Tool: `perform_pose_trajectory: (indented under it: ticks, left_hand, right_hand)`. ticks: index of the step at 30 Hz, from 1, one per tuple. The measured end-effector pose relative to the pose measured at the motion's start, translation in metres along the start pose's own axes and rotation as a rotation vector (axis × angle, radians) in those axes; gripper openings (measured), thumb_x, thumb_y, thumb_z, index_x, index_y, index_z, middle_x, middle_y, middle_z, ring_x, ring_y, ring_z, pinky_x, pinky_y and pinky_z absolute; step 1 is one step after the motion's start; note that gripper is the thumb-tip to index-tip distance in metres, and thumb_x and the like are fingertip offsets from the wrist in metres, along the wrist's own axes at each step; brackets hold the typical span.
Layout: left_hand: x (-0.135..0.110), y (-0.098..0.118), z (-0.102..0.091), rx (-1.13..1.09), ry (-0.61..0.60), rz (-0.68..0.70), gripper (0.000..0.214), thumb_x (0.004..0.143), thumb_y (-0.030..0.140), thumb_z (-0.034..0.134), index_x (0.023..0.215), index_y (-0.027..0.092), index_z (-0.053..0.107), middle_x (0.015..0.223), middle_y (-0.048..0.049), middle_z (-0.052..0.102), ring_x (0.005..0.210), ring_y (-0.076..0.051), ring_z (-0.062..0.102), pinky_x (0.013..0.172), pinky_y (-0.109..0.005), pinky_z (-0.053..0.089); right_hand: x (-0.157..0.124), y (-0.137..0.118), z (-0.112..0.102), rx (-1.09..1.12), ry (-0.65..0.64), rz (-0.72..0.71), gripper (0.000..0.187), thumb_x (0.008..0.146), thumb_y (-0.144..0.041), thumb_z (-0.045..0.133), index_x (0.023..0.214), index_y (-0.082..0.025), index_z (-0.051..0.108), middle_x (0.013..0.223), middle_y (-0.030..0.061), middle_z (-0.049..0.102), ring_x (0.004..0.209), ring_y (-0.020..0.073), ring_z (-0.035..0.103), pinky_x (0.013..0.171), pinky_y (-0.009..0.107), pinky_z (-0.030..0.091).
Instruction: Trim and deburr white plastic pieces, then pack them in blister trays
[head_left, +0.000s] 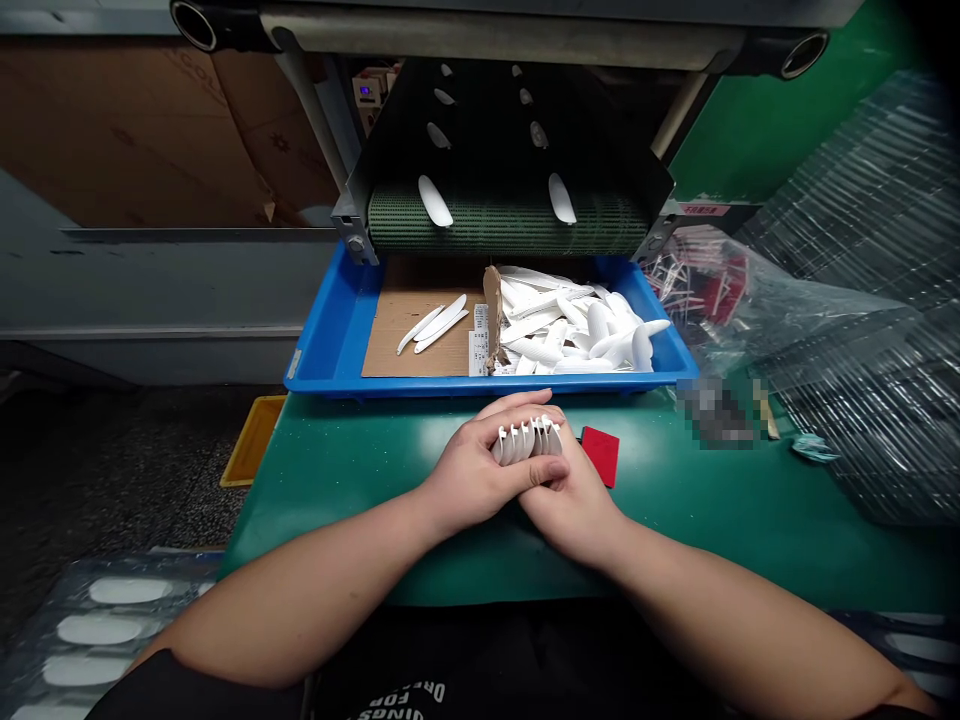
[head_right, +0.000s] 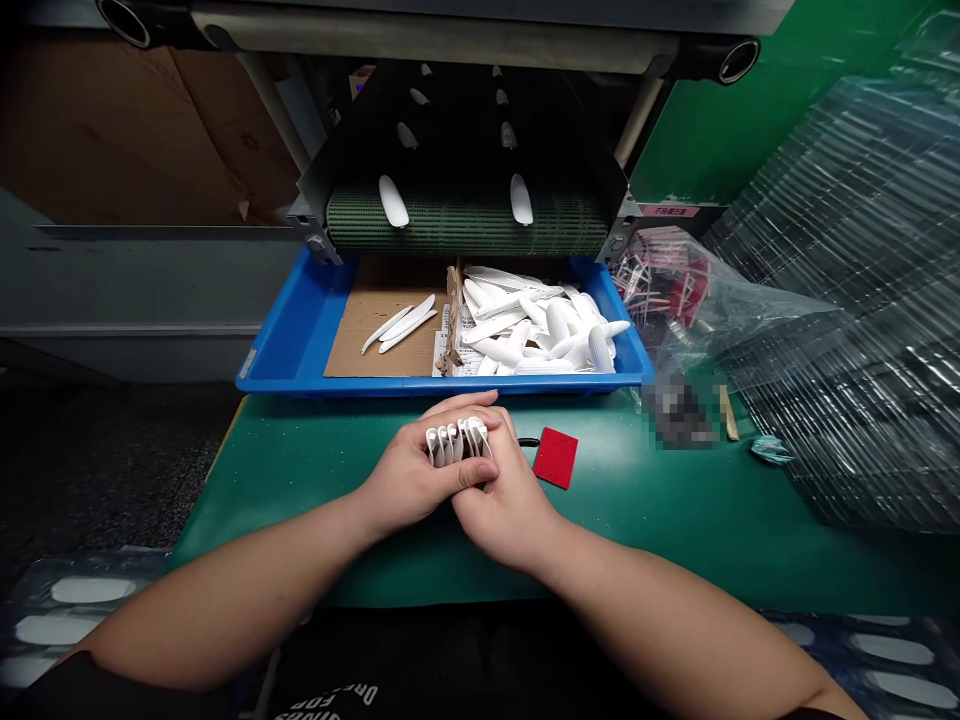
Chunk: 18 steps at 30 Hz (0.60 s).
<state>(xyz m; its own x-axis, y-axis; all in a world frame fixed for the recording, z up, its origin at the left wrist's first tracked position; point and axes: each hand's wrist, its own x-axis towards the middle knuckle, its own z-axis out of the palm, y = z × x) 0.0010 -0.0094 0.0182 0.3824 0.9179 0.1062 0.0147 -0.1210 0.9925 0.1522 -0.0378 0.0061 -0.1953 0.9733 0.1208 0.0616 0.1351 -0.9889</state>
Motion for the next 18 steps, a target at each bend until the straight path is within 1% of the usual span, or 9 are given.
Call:
perform_pose_trajectory:
  ticks: [5,8,10,11,12,14,15,16,18]
  left_hand:
    - [-0.001,0.002,0.003,0.018,0.031,0.035,0.032,0.086,0.035,0.09,0.116,0.025,0.083,0.151,-0.0104,0.067,0.144,-0.032,0.059,0.126,-0.046,0.043]
    - [-0.002,0.002,0.004,-0.026,0.066,0.014,0.036,0.087,0.038,0.089,0.119,0.024,0.083,0.152,-0.0098,0.066,0.141,-0.033,0.062,0.123,-0.044,0.047]
    - [0.0,0.001,0.002,-0.112,0.121,-0.03,0.045,0.087,0.042,0.088,0.128,0.024,0.079,0.15,-0.0101,0.068,0.133,-0.032,0.067,0.113,-0.042,0.055]
    - [0.001,0.0,0.001,-0.159,0.152,-0.058,0.049,0.088,0.045,0.088,0.131,0.023,0.078,0.147,-0.0106,0.07,0.126,-0.031,0.071,0.104,-0.039,0.06]
    - [0.002,0.0,0.0,-0.201,0.184,-0.084,0.051,0.088,0.047,0.086,0.132,0.022,0.077,0.143,-0.0112,0.073,0.117,-0.03,0.074,0.092,-0.036,0.062]
    - [0.005,-0.001,-0.004,-0.262,0.235,-0.122,0.051,0.089,0.051,0.085,0.129,0.019,0.077,0.134,-0.0125,0.077,0.101,-0.026,0.076,0.072,-0.029,0.06]
    - [0.006,-0.001,-0.005,-0.282,0.251,-0.134,0.051,0.089,0.051,0.085,0.128,0.018,0.078,0.131,-0.0129,0.079,0.096,-0.024,0.076,0.066,-0.026,0.057]
    - [0.007,-0.001,-0.007,-0.3,0.262,-0.142,0.052,0.089,0.051,0.086,0.128,0.018,0.078,0.129,-0.0132,0.079,0.095,-0.023,0.076,0.062,-0.024,0.055]
    - [0.009,0.0,-0.009,-0.323,0.262,-0.153,0.051,0.088,0.049,0.088,0.128,0.019,0.078,0.128,-0.0129,0.08,0.098,-0.024,0.076,0.06,-0.023,0.052]
  right_hand:
    - [-0.004,-0.001,0.003,0.028,0.043,0.012,0.043,0.084,-0.014,0.066,0.124,-0.026,0.054,0.129,0.0094,0.054,0.118,0.0259,0.061,0.104,0.047,0.054]
    - [-0.006,-0.001,0.002,0.113,0.031,0.029,0.05,0.082,-0.014,0.065,0.13,-0.027,0.055,0.137,0.0104,0.058,0.127,0.028,0.061,0.112,0.05,0.052]
    - [-0.007,0.001,0.001,0.245,0.012,0.035,0.058,0.083,-0.016,0.063,0.139,-0.028,0.054,0.144,0.01,0.059,0.135,0.0286,0.059,0.118,0.051,0.048]
    - [-0.006,0.002,-0.001,0.312,0.011,0.037,0.058,0.086,-0.018,0.063,0.143,-0.029,0.053,0.146,0.0094,0.06,0.138,0.0284,0.058,0.12,0.051,0.047]
    - [-0.005,0.004,-0.002,0.362,0.013,0.042,0.055,0.09,-0.022,0.063,0.144,-0.029,0.055,0.147,0.0087,0.061,0.139,0.0282,0.059,0.121,0.051,0.047]
    - [-0.001,0.005,-0.004,0.401,0.027,0.065,0.041,0.098,-0.031,0.064,0.139,-0.028,0.062,0.144,0.0081,0.066,0.134,0.0278,0.063,0.118,0.05,0.049]
    - [0.001,0.005,-0.005,0.4,0.032,0.081,0.036,0.1,-0.035,0.066,0.136,-0.027,0.065,0.14,0.008,0.069,0.13,0.0274,0.065,0.116,0.049,0.051]
    - [0.003,0.004,-0.006,0.391,0.035,0.095,0.034,0.101,-0.038,0.069,0.133,-0.027,0.068,0.135,0.0079,0.072,0.125,0.0266,0.068,0.114,0.048,0.053]
    - [0.006,0.001,-0.008,0.354,0.043,0.113,0.034,0.099,-0.04,0.074,0.13,-0.027,0.071,0.127,0.0072,0.076,0.115,0.0243,0.072,0.11,0.046,0.056]
